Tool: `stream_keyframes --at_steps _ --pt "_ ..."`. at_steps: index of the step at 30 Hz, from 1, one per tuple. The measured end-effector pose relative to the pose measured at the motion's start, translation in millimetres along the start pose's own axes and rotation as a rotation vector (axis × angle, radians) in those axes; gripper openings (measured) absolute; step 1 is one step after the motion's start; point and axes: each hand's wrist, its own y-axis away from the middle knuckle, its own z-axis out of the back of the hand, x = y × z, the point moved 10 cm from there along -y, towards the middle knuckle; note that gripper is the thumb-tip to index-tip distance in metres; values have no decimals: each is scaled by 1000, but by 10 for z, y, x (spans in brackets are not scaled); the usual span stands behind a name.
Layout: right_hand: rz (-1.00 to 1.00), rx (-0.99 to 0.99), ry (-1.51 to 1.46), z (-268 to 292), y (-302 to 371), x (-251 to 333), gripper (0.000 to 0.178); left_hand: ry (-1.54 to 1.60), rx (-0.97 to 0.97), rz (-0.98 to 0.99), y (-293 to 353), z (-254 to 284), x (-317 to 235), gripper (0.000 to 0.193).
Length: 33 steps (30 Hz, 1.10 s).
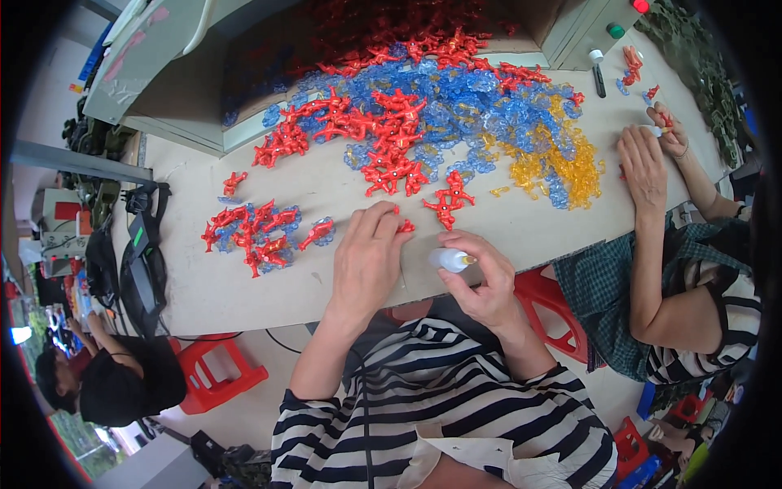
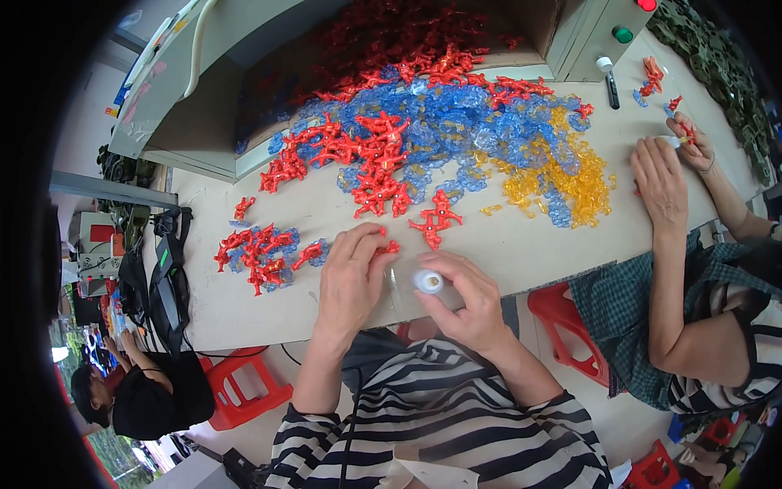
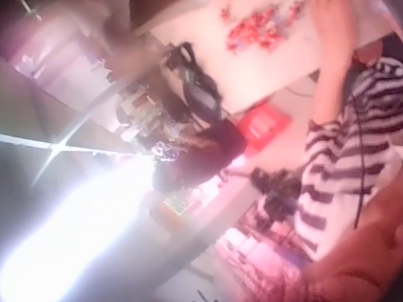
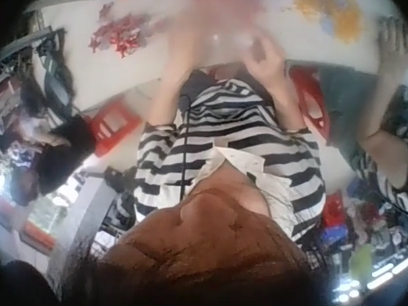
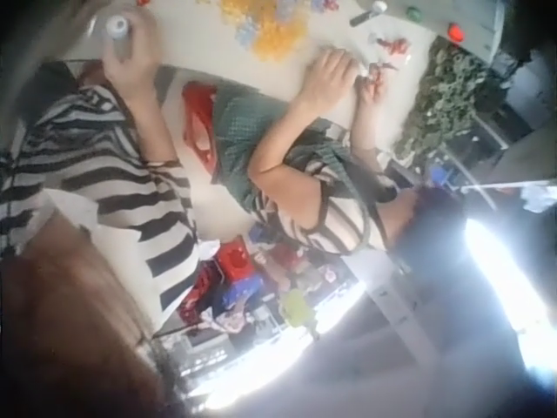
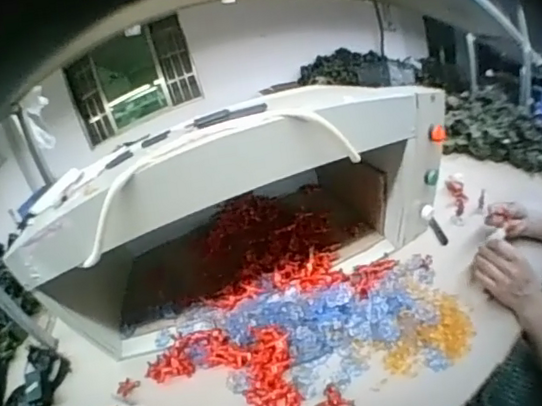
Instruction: The person assembles small red and blue plastic toy parts into assembled toy units by hand, applying glue from a glue dispenser.
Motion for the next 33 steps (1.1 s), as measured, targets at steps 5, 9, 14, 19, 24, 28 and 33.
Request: stream_keyframes --at_steps 5,9,14,19,24,28,33 --pt "15 22 -95 -14 58 -50 27 67 10 96 221 81 75 19" --pt "2 67 -41 4 73 -17 35 278 78 317 358 34 231 24" --pt "-79 16 -159 129 129 88 34 784 75 492 682 -168 476 26" --pt "-42 23 -185 235 109 190 34 1464 -10 690 874 -311 470 18" --pt "63 49 -138 224 80 350 36 1969 38 647 903 -418 304 15" --pt "81 60 -119 169 78 370 35 2040 66 658 918 -474 269 15" --pt "15 72 -109 145 89 308 33 2039 74 678 916 -486 265 17"
